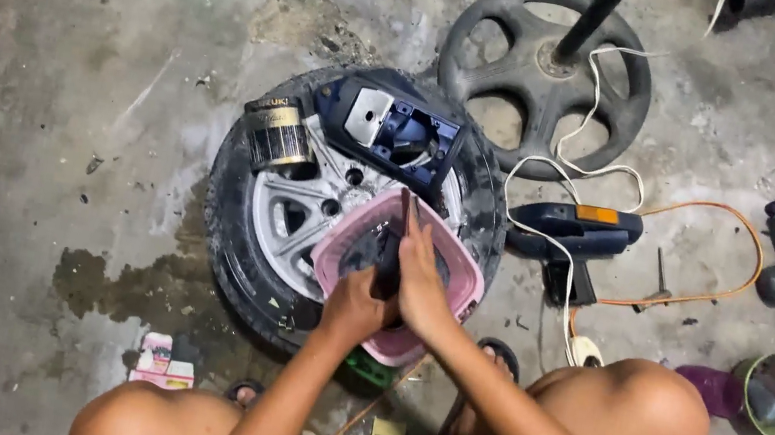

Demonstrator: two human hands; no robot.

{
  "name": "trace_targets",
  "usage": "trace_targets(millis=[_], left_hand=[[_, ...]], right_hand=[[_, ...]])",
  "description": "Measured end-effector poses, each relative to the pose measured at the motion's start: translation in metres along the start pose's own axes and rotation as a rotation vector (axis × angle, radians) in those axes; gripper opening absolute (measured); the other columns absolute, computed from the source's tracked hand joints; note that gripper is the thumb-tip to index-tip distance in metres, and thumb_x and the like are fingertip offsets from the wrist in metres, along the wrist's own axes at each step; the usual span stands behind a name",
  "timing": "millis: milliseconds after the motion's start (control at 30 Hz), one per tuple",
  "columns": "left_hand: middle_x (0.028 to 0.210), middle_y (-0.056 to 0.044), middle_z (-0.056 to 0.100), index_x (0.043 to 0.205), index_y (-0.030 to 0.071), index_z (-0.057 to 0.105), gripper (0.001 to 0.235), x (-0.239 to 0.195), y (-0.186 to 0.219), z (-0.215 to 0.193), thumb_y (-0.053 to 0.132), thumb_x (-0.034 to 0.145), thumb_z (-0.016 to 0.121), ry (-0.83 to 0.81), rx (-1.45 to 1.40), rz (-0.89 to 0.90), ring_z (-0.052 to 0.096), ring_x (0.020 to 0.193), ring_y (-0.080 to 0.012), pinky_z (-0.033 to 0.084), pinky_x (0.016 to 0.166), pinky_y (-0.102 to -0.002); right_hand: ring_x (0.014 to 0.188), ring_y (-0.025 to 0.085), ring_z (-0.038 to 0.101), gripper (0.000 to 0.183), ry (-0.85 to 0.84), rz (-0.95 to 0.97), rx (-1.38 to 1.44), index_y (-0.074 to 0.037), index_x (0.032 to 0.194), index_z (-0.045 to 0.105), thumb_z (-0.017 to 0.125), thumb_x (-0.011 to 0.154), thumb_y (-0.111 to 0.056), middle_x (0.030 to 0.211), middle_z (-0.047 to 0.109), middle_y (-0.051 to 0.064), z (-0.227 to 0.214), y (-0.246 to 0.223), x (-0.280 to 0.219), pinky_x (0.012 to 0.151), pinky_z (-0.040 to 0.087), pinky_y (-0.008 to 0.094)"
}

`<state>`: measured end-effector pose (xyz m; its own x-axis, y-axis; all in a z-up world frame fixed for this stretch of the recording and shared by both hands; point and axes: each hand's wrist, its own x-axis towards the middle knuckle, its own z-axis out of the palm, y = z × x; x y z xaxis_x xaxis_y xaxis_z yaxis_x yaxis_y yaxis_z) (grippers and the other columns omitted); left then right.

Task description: The person scrubs a black mechanical part with a brush inside a pink basin filled with water. The person repeatedly dips the part into the water and scrubs different surfaces of the object.

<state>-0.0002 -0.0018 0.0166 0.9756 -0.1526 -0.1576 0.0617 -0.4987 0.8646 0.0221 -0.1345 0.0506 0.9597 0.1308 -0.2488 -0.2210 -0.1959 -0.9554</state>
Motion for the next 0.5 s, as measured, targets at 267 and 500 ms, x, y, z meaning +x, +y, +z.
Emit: trace_targets(millis=[267, 500], left_hand=[[0.073, -0.024, 0.069, 0.081, 0.004, 0.067, 0.018, -0.002, -0.005, 0.009, 0.021, 0.082, 0.062, -0.012, -0.014, -0.04, 0.071, 0.082, -0.0459, 0.055, 0.071, -0.054], [0.075, -0.02, 0.07, 0.085, 0.006, 0.067, 0.013, 0.007, 0.006, -0.003, 0.016, 0.084, 0.059, -0.009, 0.061, 0.095, 0.071, 0.08, -0.0435, 0.057, 0.07, -0.048]], right_hand=[[0.152, 0.048, 0.001, 0.065, -0.018, 0.05, -0.131, -0.019, 0.165, 0.01, 0.02, 0.107, -0.045, 0.167, 0.0, 0.028, 0.006, -0.027, -0.031, 0.12, -0.003, 0.063], [0.153, 0.046, -0.001, 0.062, -0.037, 0.065, -0.329, -0.035, 0.165, 0.011, 0.019, 0.106, -0.05, 0.17, -0.003, 0.02, 0.0, -0.022, -0.019, 0.118, 0.0, 0.066]])
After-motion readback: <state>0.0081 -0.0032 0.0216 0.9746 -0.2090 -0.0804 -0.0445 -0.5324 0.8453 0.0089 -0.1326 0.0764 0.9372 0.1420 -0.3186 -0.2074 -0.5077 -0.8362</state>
